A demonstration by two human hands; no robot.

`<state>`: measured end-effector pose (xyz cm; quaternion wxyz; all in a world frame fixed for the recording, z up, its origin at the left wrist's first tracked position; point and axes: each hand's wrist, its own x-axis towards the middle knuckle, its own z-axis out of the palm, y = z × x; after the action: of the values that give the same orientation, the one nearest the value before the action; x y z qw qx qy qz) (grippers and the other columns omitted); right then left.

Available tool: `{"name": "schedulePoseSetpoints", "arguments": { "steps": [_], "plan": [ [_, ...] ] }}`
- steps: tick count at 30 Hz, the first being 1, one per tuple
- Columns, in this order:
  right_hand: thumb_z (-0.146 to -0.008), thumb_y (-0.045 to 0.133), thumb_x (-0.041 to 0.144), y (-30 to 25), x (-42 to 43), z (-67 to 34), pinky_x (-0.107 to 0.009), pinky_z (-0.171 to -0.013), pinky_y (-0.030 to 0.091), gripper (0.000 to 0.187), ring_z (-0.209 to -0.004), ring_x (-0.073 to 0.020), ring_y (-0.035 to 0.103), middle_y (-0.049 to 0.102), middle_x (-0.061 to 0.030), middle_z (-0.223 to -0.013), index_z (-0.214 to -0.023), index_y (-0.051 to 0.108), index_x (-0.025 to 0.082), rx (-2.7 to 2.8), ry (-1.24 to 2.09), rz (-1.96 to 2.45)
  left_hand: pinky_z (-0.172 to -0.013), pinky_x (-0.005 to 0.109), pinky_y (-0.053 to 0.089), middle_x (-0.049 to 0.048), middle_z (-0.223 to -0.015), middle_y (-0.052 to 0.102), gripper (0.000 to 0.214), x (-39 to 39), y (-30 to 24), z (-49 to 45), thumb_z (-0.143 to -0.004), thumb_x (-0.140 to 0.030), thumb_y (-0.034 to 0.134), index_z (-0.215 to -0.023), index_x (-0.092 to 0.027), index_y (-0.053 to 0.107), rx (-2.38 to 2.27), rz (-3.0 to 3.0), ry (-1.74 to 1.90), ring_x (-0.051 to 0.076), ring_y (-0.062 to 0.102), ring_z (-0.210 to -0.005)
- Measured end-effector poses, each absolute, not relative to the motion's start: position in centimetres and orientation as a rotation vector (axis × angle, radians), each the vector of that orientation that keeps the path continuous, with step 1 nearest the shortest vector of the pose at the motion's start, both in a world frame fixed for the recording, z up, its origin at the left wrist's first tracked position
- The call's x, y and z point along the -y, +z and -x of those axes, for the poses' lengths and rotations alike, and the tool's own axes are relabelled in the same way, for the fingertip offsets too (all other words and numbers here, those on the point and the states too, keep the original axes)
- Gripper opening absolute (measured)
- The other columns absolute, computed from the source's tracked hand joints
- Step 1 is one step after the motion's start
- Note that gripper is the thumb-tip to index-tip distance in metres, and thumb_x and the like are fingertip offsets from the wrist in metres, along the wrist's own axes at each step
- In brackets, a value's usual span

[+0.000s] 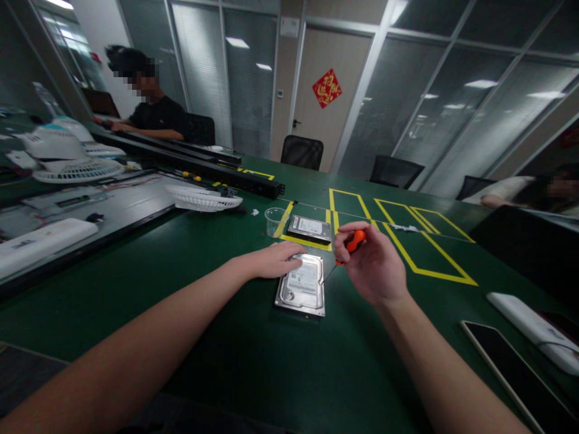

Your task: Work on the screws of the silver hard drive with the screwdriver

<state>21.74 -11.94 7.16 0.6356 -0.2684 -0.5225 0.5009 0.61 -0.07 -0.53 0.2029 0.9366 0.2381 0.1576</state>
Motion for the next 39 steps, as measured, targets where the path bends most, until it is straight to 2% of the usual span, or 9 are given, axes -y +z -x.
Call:
{"name": "schedulePoseSetpoints", "arguments": {
  "steps": [5, 11, 15, 19, 22, 26, 34, 39],
  "plan": [
    [-0.099, 0.051, 0.037, 7.22, 11.93, -21.94, -0.032, -0.061, 0.04, 0.029, -0.063, -0.0166, 0.05, 0.061, -0.0039, -0.074, -0.086, 0.072, 0.021, 1.18, 1.165, 0.662, -0.114, 0.042, 0.04, 0.0106, -0.146, 0.059, 0.042, -0.08, -0.78, -0.52, -0.107, -0.044, 0.044, -0.141, -0.022, 0.056, -0.664, -2.601, 0.45, 0.028, 0.053, -0.135],
    [-0.097, 0.058, 0.031, 6.96, 11.87, -22.09, -0.032, -0.066, 0.043, 0.019, -0.073, -0.0175, 0.06, 0.067, -0.0051, -0.085, -0.085, 0.068, 0.02, 1.17, 1.149, 0.655, -0.113, 0.042, 0.041, 0.0121, -0.143, 0.06, 0.04, 0.08, -0.53, -0.7, -0.106, -0.041, 0.046, -0.138, -0.02, 0.057, -0.658, -2.603, 0.458, 0.028, 0.055, -0.132],
    [-0.097, 0.059, 0.028, 6.95, 11.88, -22.03, -0.032, -0.061, 0.038, 0.015, -0.064, -0.0154, 0.054, 0.067, -0.0031, -0.085, -0.083, 0.061, 0.023, 1.164, 1.174, 0.62, -0.113, 0.042, 0.041, 0.0125, -0.143, 0.061, 0.04, 0.31, -0.19, -0.75, -0.105, -0.04, 0.045, -0.137, -0.019, 0.058, -0.652, -2.601, 0.448, 0.028, 0.055, -0.133],
    [-0.098, 0.058, 0.027, 7.12, 12.03, -21.78, -0.031, -0.06, 0.034, 0.009, -0.06, -0.0142, 0.047, 0.067, -0.0022, -0.081, -0.091, 0.064, 0.025, 1.167, 1.191, 0.61, -0.114, 0.044, 0.04, 0.0116, -0.145, 0.06, 0.042, 0.31, -0.23, -0.66, -0.106, -0.042, 0.045, -0.139, -0.021, 0.057, -0.666, -2.593, 0.44, 0.028, 0.054, -0.134],
    [-0.1, 0.053, 0.032, 7.25, 12.11, -21.68, -0.031, -0.06, 0.034, 0.019, -0.061, -0.0147, 0.047, 0.064, -0.0026, -0.077, -0.098, 0.07, 0.024, 1.177, 1.189, 0.599, -0.116, 0.043, 0.038, 0.011, -0.147, 0.058, 0.043, 0.29, -0.28, -0.62, -0.106, -0.043, 0.044, -0.141, -0.021, 0.056, -0.681, -2.589, 0.433, 0.028, 0.052, -0.137],
    [-0.101, 0.043, 0.036, 7.29, 12.06, -21.86, -0.032, -0.061, 0.037, 0.037, -0.061, -0.0154, 0.048, 0.063, -0.0049, -0.075, -0.093, 0.075, 0.019, 1.168, 1.203, 0.567, -0.117, 0.043, 0.037, 0.0121, -0.148, 0.057, 0.045, 0.31, -0.23, -0.62, -0.106, -0.043, 0.044, -0.143, -0.019, 0.055, -0.703, -2.586, 0.41, 0.028, 0.051, -0.138],
    [-0.095, 0.059, 0.029, 7.03, 11.9, -22.08, -0.031, -0.067, 0.044, 0.018, -0.072, -0.0167, 0.059, 0.067, -0.0053, -0.082, -0.086, 0.071, 0.019, 1.163, 1.174, 0.65, -0.115, 0.041, 0.039, 0.0116, -0.146, 0.058, 0.041, 0.14, -0.39, -0.59, -0.107, -0.042, 0.045, -0.14, -0.02, 0.056, -0.676, -2.604, 0.428, 0.028, 0.053, -0.136],
    [-0.095, 0.062, 0.025, 6.99, 11.99, -21.8, -0.03, -0.062, 0.041, 0.012, -0.066, -0.0152, 0.055, 0.069, -0.003, -0.085, -0.084, 0.061, 0.022, 1.164, 1.168, 0.623, -0.114, 0.042, 0.039, 0.0115, -0.146, 0.059, 0.041, 0.15, -0.42, -0.65, -0.106, -0.041, 0.045, -0.139, -0.02, 0.056, -0.671, -2.609, 0.435, 0.028, 0.053, -0.135]
  ]
}}
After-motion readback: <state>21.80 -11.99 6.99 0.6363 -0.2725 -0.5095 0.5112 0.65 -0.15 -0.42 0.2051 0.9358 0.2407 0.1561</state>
